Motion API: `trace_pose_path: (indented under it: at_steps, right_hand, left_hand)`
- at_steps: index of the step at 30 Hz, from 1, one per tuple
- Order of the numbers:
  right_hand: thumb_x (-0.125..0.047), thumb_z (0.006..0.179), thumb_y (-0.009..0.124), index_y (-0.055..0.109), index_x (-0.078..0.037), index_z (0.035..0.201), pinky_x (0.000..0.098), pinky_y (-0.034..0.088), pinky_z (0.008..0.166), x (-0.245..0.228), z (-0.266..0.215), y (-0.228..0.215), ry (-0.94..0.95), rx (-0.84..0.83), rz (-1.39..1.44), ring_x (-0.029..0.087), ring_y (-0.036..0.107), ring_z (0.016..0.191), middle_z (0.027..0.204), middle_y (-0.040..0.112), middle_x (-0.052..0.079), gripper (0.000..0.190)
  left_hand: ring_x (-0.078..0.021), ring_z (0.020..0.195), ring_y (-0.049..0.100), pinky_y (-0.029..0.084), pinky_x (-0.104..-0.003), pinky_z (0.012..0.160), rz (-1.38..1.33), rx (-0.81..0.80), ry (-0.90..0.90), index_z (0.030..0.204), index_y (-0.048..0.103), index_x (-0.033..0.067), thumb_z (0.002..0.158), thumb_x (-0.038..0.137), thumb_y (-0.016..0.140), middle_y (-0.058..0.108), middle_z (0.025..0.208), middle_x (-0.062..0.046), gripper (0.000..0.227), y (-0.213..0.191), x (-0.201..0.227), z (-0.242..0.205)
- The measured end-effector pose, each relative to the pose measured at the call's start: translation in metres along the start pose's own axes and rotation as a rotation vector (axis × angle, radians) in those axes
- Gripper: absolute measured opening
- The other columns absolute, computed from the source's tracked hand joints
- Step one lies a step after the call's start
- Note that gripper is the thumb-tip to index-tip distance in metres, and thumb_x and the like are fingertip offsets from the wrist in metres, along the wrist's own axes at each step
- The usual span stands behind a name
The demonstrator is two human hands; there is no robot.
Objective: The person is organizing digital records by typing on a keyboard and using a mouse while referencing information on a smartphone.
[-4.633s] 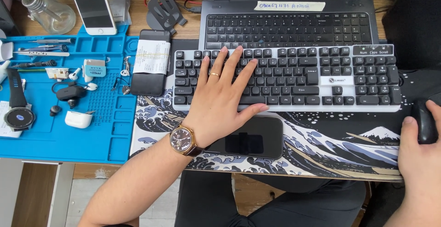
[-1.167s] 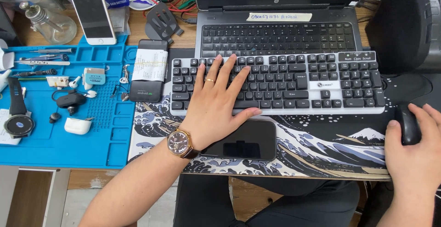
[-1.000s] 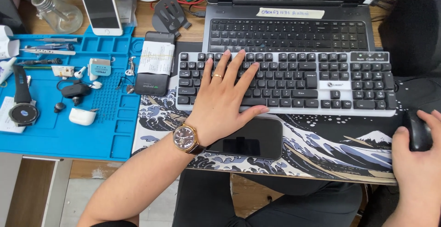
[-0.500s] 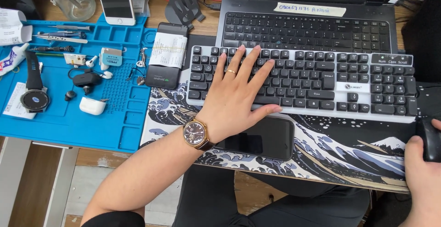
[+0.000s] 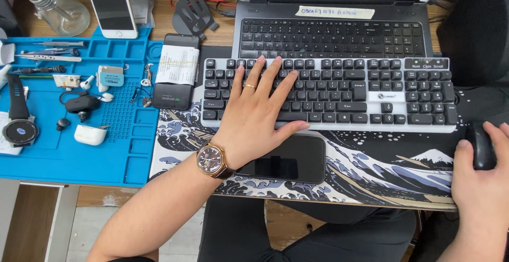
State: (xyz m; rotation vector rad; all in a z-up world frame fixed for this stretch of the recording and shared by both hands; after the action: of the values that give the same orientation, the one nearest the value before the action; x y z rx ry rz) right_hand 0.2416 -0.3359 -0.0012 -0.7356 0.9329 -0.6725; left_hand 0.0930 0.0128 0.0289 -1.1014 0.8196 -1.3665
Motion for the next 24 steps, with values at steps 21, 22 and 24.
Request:
trace_pose_path:
  at_steps: [21, 22, 24]
  right_hand:
    - [0.002, 0.11, 0.064, 0.063, 0.013, 0.146, 0.053, 0.036, 0.116, -0.0029, -0.0014, -0.0038, -0.06, 0.021, -0.013, 0.043, 0.047, 0.143, 0.158, 0.05, 0.026, 0.038]
    - [0.002, 0.11, 0.064, 0.063, 0.013, 0.146, 0.0532, 0.036, 0.116, -0.0017, -0.0016, -0.0036, -0.062, 0.024, -0.017, 0.043, 0.048, 0.143, 0.158, 0.05, 0.026, 0.038]
    - [0.001, 0.11, 0.064, 0.062, 0.011, 0.147, 0.054, 0.036, 0.114, -0.0047, -0.0012, -0.0045, -0.047, 0.017, -0.023, 0.043, 0.047, 0.143, 0.158, 0.05, 0.025, 0.039]
  left_hand:
    - [-0.043, 0.15, 0.029, 0.021, -0.064, 0.121, 0.011, -0.023, 0.001, 0.155, 0.042, 0.0156, 0.094, 0.075, 0.052, 0.032, 0.163, -0.017, 0.086, 0.0023, 0.0, 0.0007]
    - [-0.0429, 0.151, 0.029, 0.021, -0.064, 0.121, 0.015, -0.024, 0.002, 0.155, 0.042, 0.0157, 0.094, 0.075, 0.052, 0.032, 0.163, -0.017, 0.086, 0.0023, -0.0001, 0.0009]
    - [-0.043, 0.15, 0.03, 0.022, -0.064, 0.121, 0.017, -0.021, 0.003, 0.155, 0.042, 0.0157, 0.094, 0.075, 0.052, 0.032, 0.163, -0.017, 0.086, 0.0017, 0.0002, 0.0008]
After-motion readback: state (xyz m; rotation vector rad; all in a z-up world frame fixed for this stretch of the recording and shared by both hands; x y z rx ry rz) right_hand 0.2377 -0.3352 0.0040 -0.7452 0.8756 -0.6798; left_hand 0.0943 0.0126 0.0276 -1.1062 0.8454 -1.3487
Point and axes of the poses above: each hand's wrist, its own z-axis towards the middle knuckle, its own y-axis out of the palm, x = y × z, the point moved 10 cm from there along z, towards the middle knuckle
